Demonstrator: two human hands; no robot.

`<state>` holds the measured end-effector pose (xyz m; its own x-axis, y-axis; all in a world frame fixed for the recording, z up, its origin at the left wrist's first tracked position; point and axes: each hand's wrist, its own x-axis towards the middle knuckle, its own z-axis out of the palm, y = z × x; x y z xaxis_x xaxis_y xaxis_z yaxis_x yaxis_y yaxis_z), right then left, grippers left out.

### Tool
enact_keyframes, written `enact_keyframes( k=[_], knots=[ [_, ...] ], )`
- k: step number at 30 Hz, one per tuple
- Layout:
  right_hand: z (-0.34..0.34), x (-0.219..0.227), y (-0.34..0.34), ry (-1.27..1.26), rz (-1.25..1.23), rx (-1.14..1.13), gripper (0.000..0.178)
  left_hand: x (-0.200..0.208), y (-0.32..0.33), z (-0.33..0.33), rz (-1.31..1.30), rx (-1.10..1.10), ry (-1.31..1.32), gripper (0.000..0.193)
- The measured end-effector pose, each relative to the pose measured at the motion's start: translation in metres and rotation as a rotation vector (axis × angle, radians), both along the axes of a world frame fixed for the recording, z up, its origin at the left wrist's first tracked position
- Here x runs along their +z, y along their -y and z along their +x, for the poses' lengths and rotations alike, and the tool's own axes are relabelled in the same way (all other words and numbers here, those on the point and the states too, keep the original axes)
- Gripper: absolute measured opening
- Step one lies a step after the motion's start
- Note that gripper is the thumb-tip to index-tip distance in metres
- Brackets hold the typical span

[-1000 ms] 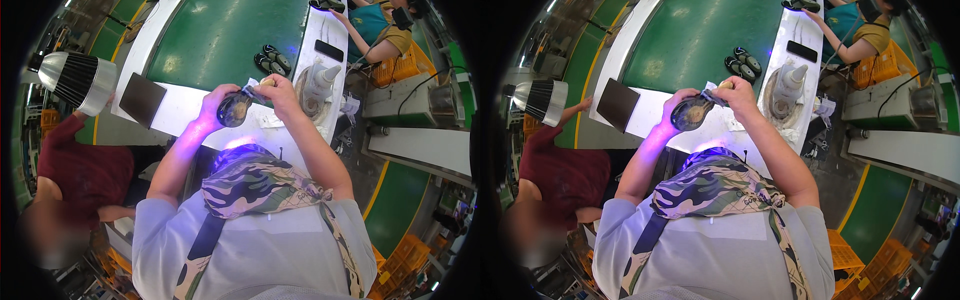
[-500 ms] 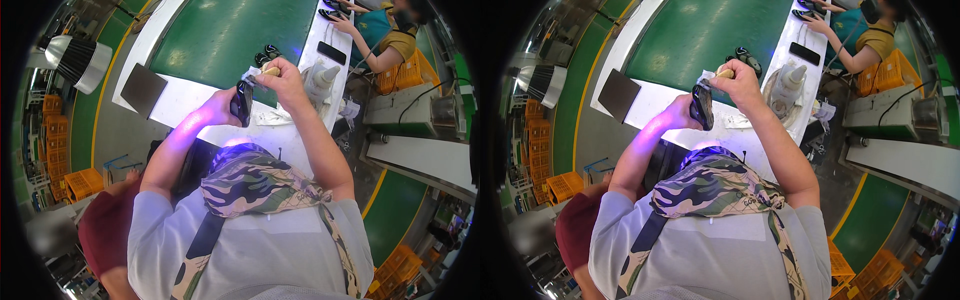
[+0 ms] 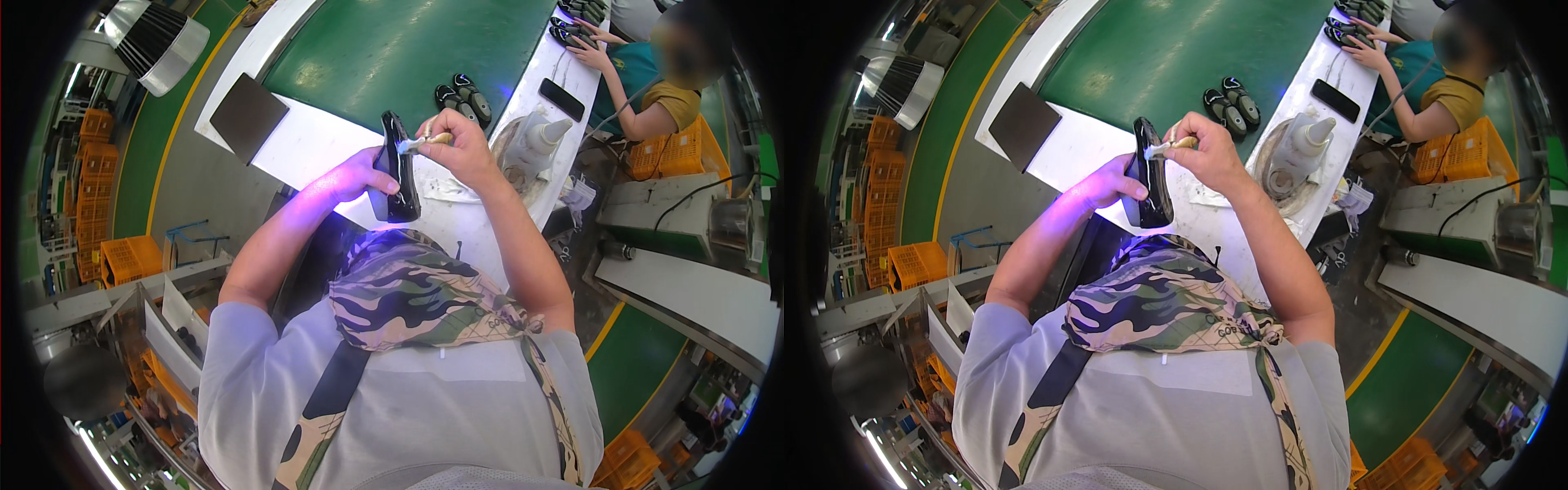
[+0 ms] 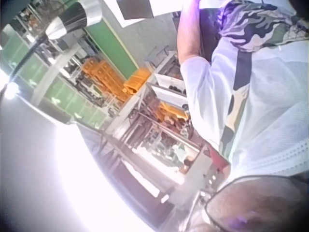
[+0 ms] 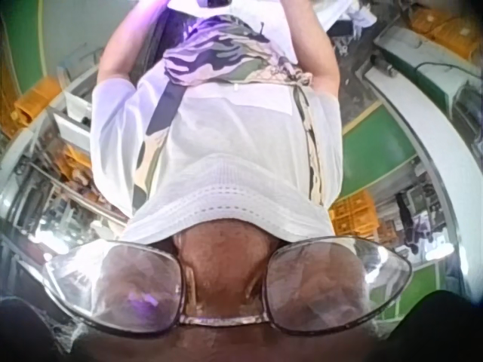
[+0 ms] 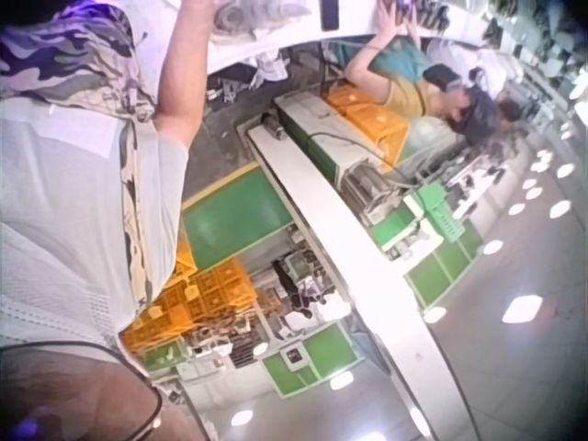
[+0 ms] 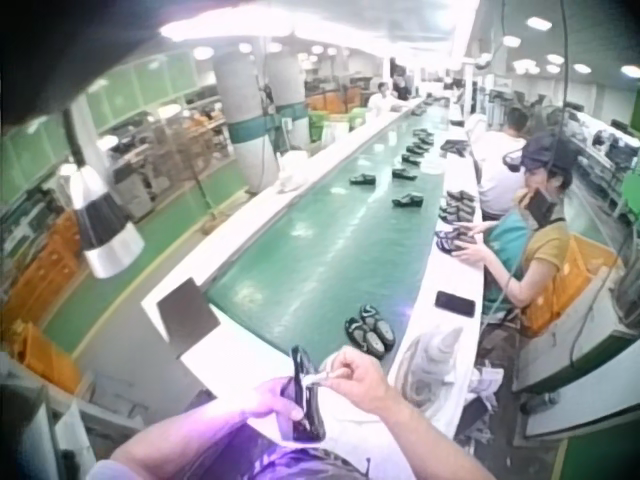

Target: Applying glue or sealant to the soles and edges of shoes on an assembly line.

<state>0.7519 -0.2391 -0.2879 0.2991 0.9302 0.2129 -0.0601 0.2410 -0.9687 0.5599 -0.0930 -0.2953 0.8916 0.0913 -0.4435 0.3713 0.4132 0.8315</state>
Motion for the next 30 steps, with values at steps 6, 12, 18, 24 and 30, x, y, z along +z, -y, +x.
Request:
enact_keyframes(
  k=[6, 12, 18, 24, 30],
  knots=[
    [-0.008, -0.013, 0.011, 0.060, -0.048, 0.129, 0.025, -0.008, -0.002, -0.012, -0.089, 0.218, 0.042, 0.054],
    [-0.006, -0.028, 0.021, -0.014, -0.058, 0.220, 0.025, -0.023, -0.002, -0.044, -0.239, 0.499, 0.135, 0.046],
    [-0.031, -0.038, -0.001, -0.470, -0.077, 0.097, 0.018, -0.030, 0.008, -0.076, -0.374, 0.588, 0.385, 0.060],
    [-0.067, -0.035, -0.023, -0.525, -0.149, 0.118, 0.019, -0.020, 0.021, -0.101, -0.298, 0.820, 0.426, 0.060],
    [-0.115, -0.034, -0.044, -0.417, -0.295, 0.017, 0.019, -0.008, 0.020, -0.137, 0.271, 1.031, 0.334, 0.063]
  ],
)
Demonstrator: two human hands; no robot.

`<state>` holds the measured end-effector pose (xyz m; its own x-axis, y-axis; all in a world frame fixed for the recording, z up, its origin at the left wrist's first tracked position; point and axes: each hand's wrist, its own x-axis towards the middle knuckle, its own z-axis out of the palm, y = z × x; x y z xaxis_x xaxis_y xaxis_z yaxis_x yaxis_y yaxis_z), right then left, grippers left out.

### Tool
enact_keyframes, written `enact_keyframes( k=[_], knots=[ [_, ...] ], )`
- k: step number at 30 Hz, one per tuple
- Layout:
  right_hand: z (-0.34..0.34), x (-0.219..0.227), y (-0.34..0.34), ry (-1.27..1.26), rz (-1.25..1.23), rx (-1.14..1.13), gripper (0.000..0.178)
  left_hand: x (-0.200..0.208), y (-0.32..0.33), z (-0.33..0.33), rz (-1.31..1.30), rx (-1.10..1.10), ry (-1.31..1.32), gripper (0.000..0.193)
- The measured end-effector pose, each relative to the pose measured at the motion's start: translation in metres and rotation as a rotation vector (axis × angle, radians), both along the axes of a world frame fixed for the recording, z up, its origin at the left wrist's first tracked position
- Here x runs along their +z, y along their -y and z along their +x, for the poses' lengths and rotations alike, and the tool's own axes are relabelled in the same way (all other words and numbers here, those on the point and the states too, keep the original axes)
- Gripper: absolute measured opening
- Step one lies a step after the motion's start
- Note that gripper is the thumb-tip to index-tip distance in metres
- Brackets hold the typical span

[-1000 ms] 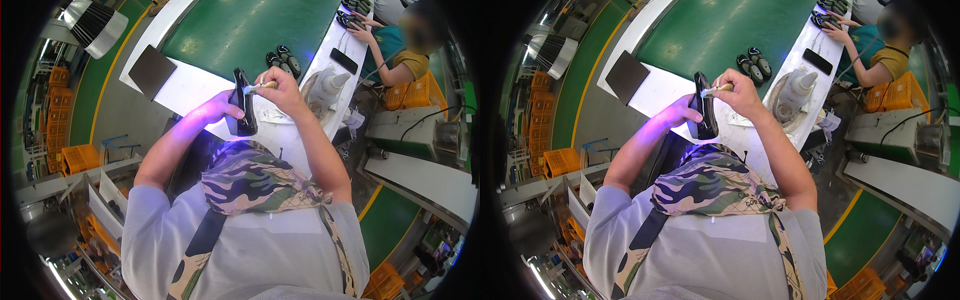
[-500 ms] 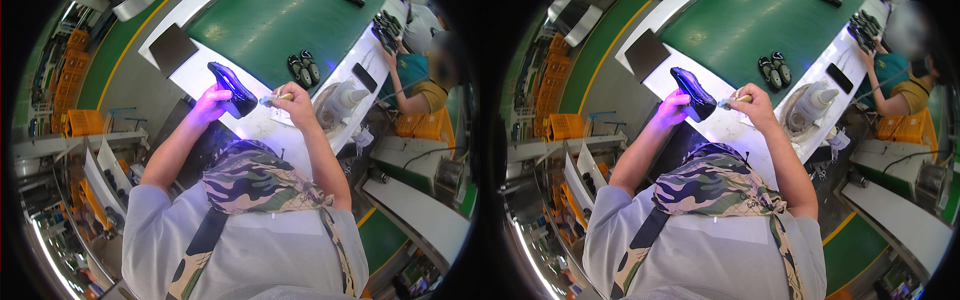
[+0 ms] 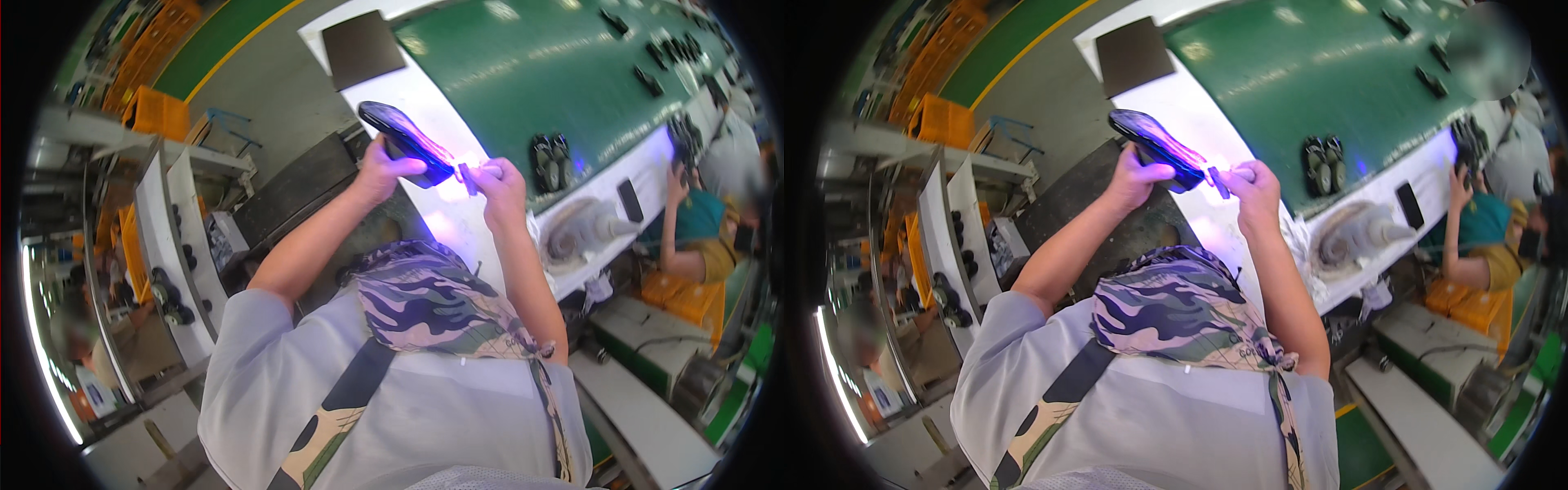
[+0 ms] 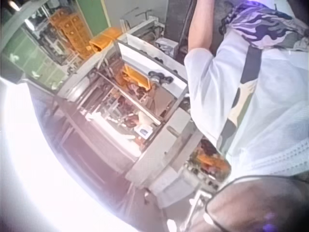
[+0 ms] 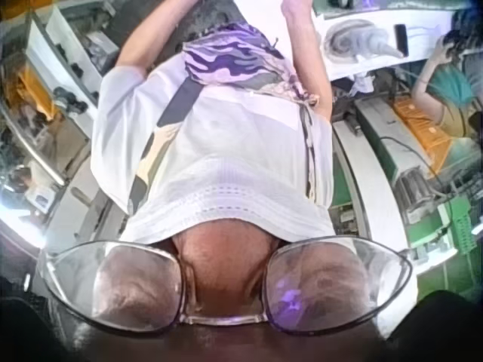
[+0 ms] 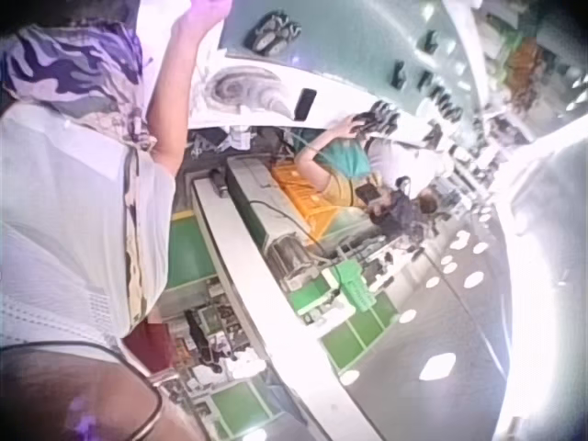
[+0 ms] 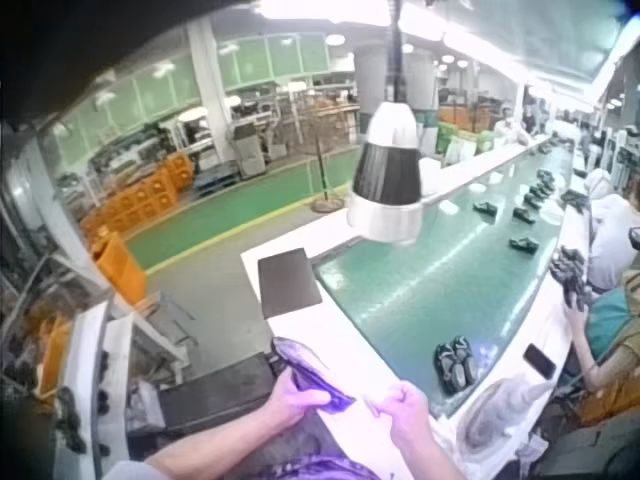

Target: Applying glue or sealant to the soles and edges of shoes on an assembly line.

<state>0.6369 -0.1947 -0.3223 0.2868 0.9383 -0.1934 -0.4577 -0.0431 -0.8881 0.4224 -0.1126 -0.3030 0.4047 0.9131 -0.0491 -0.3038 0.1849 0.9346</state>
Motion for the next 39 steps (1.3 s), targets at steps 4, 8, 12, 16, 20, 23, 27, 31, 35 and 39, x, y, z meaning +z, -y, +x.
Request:
enact_keyframes(
  k=[4, 8, 12, 16, 20, 23, 27, 31, 35, 39],
  knots=[
    [-0.038, -0.004, -0.026, -0.035, -0.048, 0.041, 0.013, 0.018, -0.003, -0.042, 0.264, 0.157, -0.240, 0.074],
    [-0.080, 0.021, -0.054, -0.151, 0.062, 0.282, 0.006, 0.031, -0.011, -0.099, 0.397, 0.286, -0.257, 0.078],
    [-0.112, 0.031, -0.071, -0.226, 0.014, 0.296, 0.011, 0.078, -0.024, -0.195, 0.451, 0.468, -0.370, 0.075],
    [-0.125, 0.005, -0.082, -0.232, -0.072, 0.410, 0.007, 0.130, -0.028, -0.328, 0.401, 0.861, -0.627, 0.082],
    [-0.134, 0.006, -0.078, -0.141, -0.124, 0.400, 0.010, 0.152, -0.030, -0.508, 0.120, 1.095, -1.314, 0.072],
    [-0.123, 0.000, -0.077, -0.192, -0.136, 0.432, 0.016, 0.142, 0.051, -0.665, -0.063, 1.047, -1.196, 0.057],
    [-0.086, -0.016, -0.066, -0.244, -0.109, 0.352, 0.013, 0.123, 0.033, -0.670, -0.112, 0.655, -2.313, 0.061],
    [-0.040, -0.051, -0.034, -0.263, -0.147, 0.155, 0.014, 0.040, -0.083, -0.493, 0.130, 0.496, -1.739, 0.075],
    [0.039, -0.071, 0.021, -0.207, -0.284, -0.080, 0.019, -0.063, -0.086, -0.125, -0.125, -0.034, -0.877, 0.051],
    [0.066, -0.066, 0.075, -0.193, -0.279, -0.243, 0.021, -0.121, -0.066, 0.092, -0.332, -0.571, -0.728, 0.054]
  ],
)
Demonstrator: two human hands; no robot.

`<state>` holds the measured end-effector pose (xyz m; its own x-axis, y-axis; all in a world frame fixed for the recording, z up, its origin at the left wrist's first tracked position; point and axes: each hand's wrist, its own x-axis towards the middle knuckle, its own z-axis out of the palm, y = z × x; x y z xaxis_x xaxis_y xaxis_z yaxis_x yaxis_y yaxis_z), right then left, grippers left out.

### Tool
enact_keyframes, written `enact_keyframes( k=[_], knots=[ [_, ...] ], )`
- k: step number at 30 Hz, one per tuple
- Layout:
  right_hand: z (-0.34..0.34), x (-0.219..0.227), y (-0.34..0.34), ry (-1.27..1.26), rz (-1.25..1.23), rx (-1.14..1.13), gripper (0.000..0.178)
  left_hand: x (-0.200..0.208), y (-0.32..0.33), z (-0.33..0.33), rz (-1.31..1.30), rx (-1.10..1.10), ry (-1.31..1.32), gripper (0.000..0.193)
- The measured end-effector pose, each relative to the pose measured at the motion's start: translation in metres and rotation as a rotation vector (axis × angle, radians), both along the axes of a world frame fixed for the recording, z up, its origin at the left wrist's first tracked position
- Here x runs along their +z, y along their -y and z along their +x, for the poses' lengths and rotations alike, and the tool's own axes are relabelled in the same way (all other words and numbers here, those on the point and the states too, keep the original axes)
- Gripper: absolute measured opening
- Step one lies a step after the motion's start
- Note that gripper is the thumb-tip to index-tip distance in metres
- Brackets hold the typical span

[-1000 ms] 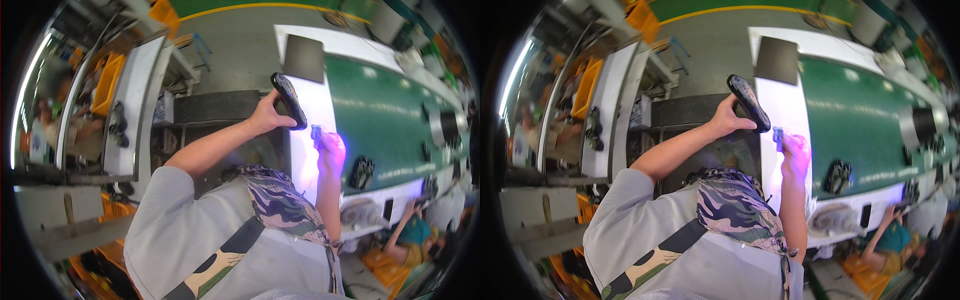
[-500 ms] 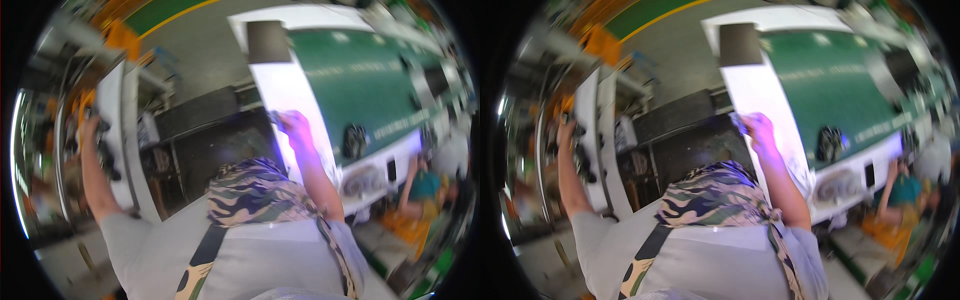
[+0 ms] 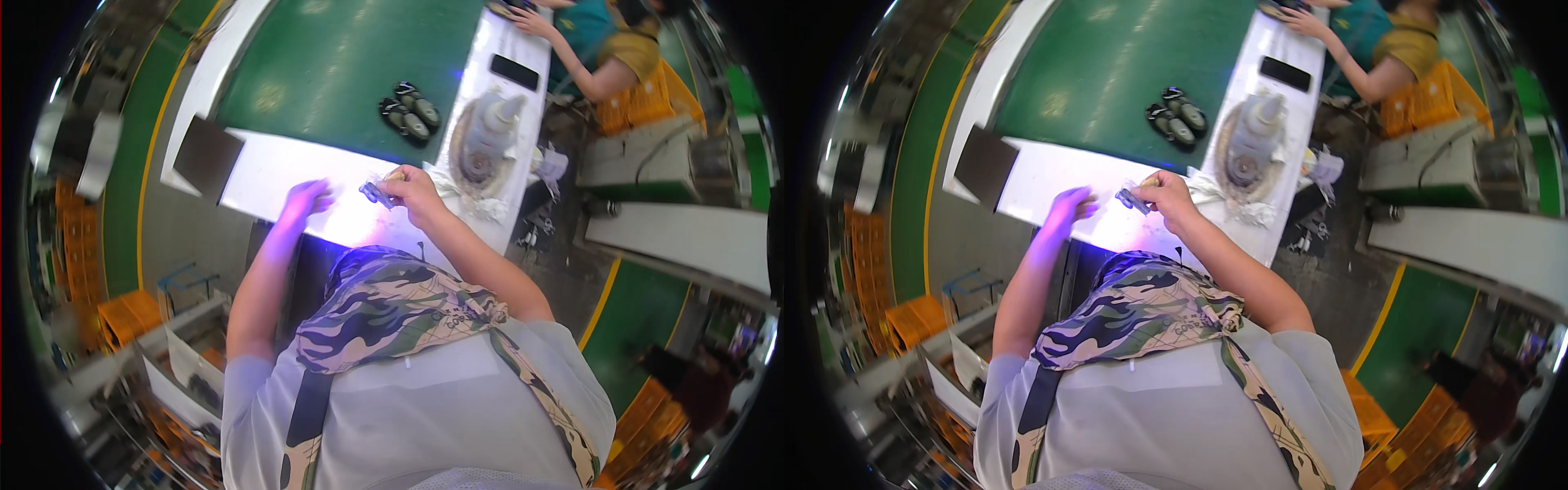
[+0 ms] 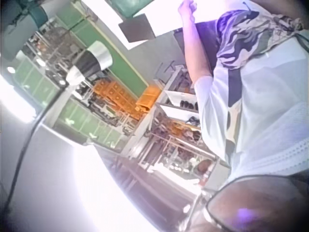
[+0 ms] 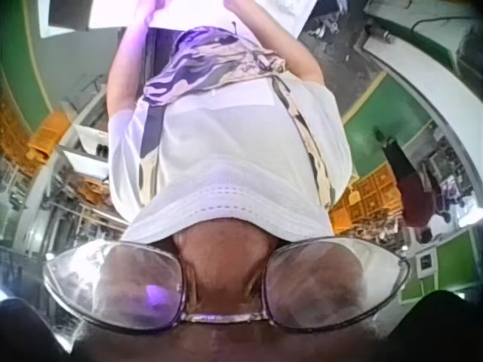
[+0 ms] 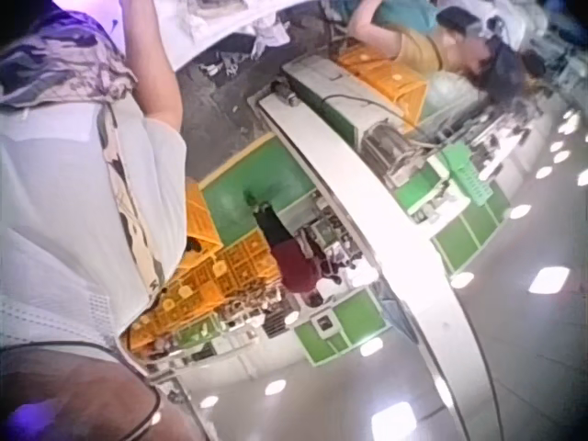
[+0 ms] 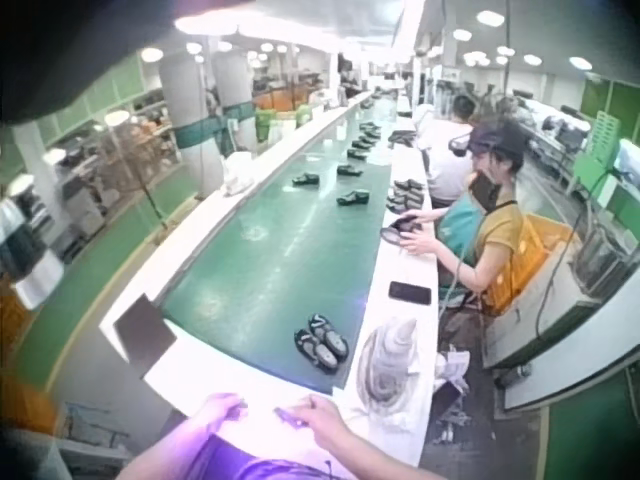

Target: Applying glue or sealant to the soles and edges of shoes on an assembly line.

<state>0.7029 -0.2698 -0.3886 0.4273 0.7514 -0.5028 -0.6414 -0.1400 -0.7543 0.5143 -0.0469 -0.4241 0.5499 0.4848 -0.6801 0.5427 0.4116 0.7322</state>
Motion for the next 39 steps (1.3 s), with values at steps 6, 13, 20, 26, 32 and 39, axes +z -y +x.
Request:
enact_keyframes(
  k=[6, 13, 20, 26, 32, 39],
  knots=[
    [0.045, 0.000, 0.100, -0.033, -0.028, -0.345, 0.025, -0.065, 0.032, 0.223, -0.093, -0.203, -0.173, 0.088],
    [0.068, -0.023, 0.180, -0.103, -0.068, -0.656, 0.024, -0.101, 0.003, 0.301, -0.312, -0.186, -0.383, 0.050],
    [0.073, -0.021, 0.181, -0.134, -0.051, -0.670, 0.021, -0.113, 0.005, 0.251, -0.437, 0.161, -0.080, 0.036],
    [0.078, -0.006, 0.160, -0.087, -0.049, -0.546, 0.022, -0.062, 0.010, 0.170, -0.602, 0.000, 0.577, 0.058],
    [0.086, 0.030, 0.110, 0.049, 0.018, -0.473, 0.017, 0.031, 0.033, 0.124, -0.300, -0.100, 0.803, 0.055],
    [0.069, 0.070, 0.030, 0.317, 0.120, -0.305, 0.023, 0.101, 0.062, 0.073, 0.704, -0.255, 0.794, 0.065]
  ],
)
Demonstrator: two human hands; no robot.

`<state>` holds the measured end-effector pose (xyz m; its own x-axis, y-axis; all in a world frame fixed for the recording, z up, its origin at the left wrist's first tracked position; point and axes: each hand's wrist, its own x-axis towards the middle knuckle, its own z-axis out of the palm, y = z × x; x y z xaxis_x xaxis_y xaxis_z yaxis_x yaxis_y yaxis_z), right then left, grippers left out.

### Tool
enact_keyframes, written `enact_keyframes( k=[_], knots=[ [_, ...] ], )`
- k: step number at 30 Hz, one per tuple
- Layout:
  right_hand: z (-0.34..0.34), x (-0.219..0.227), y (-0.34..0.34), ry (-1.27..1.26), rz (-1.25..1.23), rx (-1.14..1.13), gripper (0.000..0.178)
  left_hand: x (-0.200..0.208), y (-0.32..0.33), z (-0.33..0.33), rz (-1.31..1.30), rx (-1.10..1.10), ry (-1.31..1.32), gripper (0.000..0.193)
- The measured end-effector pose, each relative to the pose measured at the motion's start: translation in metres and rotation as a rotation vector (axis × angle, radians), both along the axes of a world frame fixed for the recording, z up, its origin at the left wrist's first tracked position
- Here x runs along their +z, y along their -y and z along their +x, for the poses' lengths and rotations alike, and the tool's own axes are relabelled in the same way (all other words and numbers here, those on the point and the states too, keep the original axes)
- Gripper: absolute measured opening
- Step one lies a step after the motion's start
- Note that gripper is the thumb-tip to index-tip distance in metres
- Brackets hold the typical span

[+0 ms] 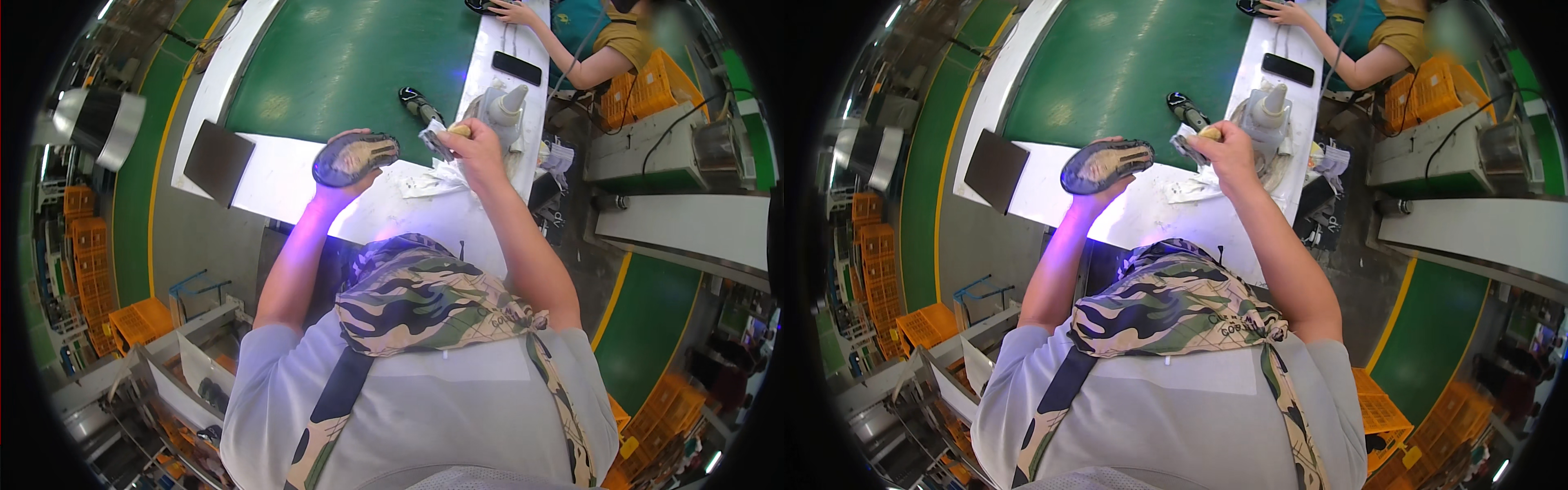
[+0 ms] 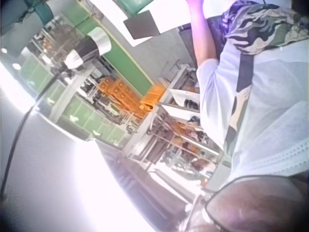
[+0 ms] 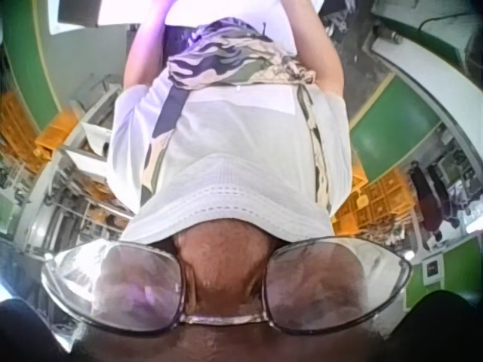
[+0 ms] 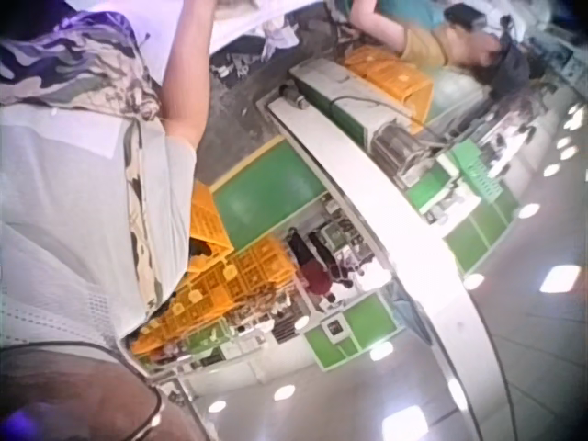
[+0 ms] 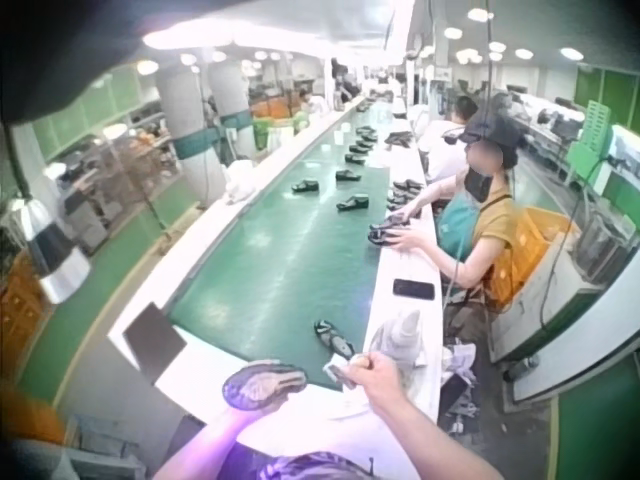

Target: Applying glue or sealant to the soles and edges of shoes on an assembly line.

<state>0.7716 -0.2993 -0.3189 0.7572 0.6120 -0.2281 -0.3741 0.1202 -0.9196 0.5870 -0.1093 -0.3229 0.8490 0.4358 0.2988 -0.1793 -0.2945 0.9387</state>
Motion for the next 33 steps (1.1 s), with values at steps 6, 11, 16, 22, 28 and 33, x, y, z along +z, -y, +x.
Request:
enact_keyframes(
  k=[6, 11, 16, 22, 28, 33],
  knots=[
    [-0.045, 0.029, -0.058, 0.008, 0.097, 0.136, 0.023, 0.038, -0.010, -0.051, 0.538, 0.166, 0.176, 0.054],
    [-0.083, 0.030, -0.097, -0.009, 0.091, 0.317, 0.022, 0.036, -0.025, -0.097, 0.555, 0.174, 0.158, 0.051],
    [-0.128, 0.056, -0.123, -0.197, 0.099, 0.481, 0.019, 0.051, -0.034, -0.138, 0.688, 0.272, 0.047, 0.050],
    [-0.165, 0.088, -0.159, 0.067, 0.282, 0.679, 0.020, 0.065, -0.042, -0.189, 0.621, 0.391, -0.192, 0.054],
    [-0.197, 0.100, -0.200, 0.204, 0.316, 0.784, 0.021, 0.077, -0.050, -0.237, 0.182, 0.295, -0.509, 0.048],
    [-0.223, 0.093, -0.228, 0.417, 0.309, 0.858, 0.020, 0.087, -0.053, -0.273, 0.005, 0.236, -0.582, 0.051]
  ],
)
